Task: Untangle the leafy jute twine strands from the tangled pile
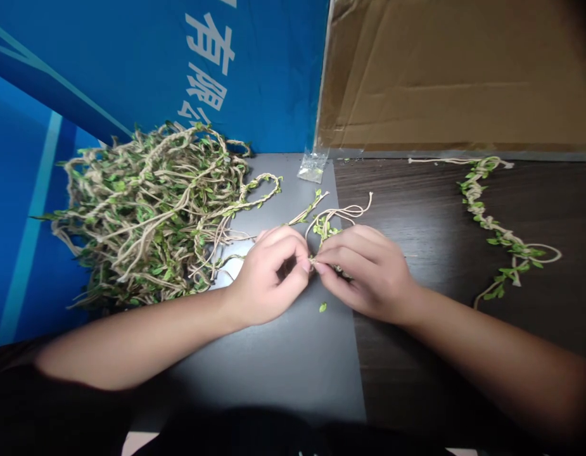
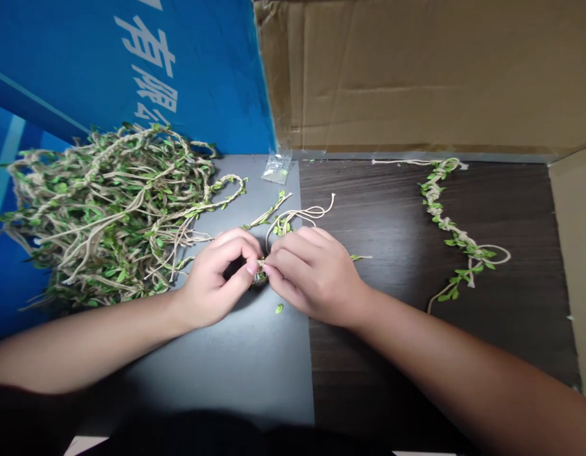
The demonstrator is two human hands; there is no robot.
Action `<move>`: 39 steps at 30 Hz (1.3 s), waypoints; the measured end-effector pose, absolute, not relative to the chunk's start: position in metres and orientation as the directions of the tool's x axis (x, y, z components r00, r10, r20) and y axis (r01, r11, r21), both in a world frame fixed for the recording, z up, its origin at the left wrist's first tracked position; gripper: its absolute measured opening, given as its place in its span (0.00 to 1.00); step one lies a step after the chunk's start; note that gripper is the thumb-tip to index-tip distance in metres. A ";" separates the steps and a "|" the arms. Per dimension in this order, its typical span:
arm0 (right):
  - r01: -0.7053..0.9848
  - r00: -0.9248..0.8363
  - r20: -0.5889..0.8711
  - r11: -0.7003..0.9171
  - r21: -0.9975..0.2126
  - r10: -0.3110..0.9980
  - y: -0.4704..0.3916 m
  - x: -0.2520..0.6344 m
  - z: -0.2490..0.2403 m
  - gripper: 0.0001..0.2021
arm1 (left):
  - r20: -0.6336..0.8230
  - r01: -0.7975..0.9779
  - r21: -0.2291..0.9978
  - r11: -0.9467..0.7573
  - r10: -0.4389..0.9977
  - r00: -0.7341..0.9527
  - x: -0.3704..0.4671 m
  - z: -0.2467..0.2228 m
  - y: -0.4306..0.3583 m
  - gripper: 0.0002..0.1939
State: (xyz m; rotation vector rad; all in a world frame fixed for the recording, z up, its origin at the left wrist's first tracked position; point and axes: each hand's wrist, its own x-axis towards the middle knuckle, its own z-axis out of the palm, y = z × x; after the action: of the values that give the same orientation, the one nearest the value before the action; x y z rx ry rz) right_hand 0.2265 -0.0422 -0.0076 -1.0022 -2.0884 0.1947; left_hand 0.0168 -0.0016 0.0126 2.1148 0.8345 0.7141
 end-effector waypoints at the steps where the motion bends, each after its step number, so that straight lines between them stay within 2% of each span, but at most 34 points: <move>1: 0.597 -0.374 0.597 0.677 -0.431 0.710 -0.043 0.227 -0.008 0.07 | 0.213 0.329 0.794 -0.511 0.741 0.637 0.017 0.012 -0.001 0.06; 10: 0.613 -0.462 0.608 0.728 -0.307 0.646 -0.043 0.227 -0.006 0.03 | 0.196 0.337 0.798 -0.500 0.743 0.639 0.019 0.012 -0.001 0.11; 14: 0.613 -0.490 0.591 0.735 -0.288 0.640 -0.042 0.227 -0.002 0.02 | 0.191 0.356 0.786 -0.505 0.747 0.637 0.019 0.011 -0.001 0.11; 23: 0.621 -0.443 0.588 0.705 -0.344 0.677 -0.043 0.224 -0.009 0.05 | 0.178 0.380 0.769 -0.515 0.743 0.646 0.020 0.012 -0.001 0.09; 31: 0.589 -0.282 0.545 0.591 -0.551 0.790 -0.042 0.225 -0.006 0.05 | 0.154 0.368 0.818 -0.442 0.784 0.601 0.021 0.013 0.001 0.09; 36: 0.558 -0.371 0.538 0.645 -0.522 0.757 -0.041 0.225 -0.006 0.09 | 0.159 0.352 0.828 -0.436 0.785 0.599 0.020 0.013 0.001 0.09; 39: 0.577 -0.388 0.520 0.641 -0.507 0.761 -0.041 0.225 -0.008 0.07 | 0.152 0.357 0.829 -0.431 0.788 0.597 0.021 0.013 0.001 0.09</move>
State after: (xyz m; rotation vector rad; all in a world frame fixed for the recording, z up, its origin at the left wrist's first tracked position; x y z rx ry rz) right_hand 0.2249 -0.0413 -0.0080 -1.0385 -2.1078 0.3130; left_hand 0.0210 0.0005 0.0135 2.0300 0.9054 0.6880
